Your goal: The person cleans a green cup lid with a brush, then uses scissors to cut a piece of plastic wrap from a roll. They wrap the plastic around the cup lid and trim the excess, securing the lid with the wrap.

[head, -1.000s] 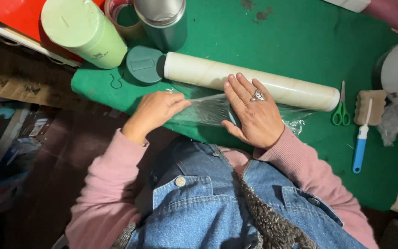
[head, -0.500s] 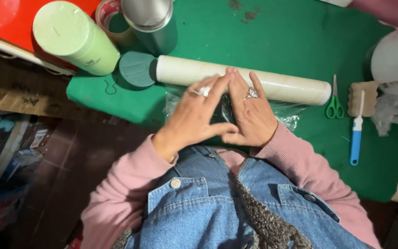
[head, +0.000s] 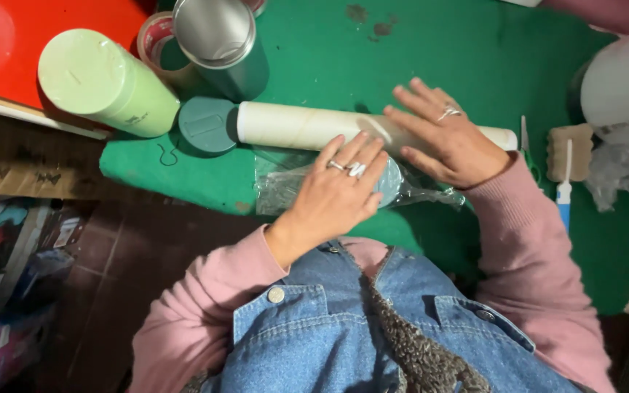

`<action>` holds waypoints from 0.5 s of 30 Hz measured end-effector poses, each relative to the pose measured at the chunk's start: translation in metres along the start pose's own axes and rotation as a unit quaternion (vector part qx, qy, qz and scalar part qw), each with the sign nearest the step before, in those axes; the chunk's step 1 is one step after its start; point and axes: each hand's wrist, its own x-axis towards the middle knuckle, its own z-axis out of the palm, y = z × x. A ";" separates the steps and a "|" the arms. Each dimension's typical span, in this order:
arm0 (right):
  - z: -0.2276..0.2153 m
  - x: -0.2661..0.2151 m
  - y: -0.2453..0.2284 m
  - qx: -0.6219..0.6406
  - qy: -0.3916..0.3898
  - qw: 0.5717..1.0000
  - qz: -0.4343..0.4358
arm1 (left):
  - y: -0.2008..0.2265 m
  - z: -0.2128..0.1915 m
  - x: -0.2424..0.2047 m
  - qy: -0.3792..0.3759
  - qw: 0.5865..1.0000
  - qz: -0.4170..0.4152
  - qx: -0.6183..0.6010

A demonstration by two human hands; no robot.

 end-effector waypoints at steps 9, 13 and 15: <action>0.016 0.026 0.002 -0.060 -0.075 0.994 0.051 | 0.008 0.001 0.015 0.010 0.999 -0.018 -0.037; 0.021 0.022 0.015 -0.071 -0.098 0.988 0.096 | 0.009 -0.005 0.018 -0.009 0.999 -0.020 -0.030; 0.021 0.023 0.020 -0.072 -0.091 0.990 0.073 | 0.008 -0.004 0.018 -0.008 0.999 -0.020 -0.027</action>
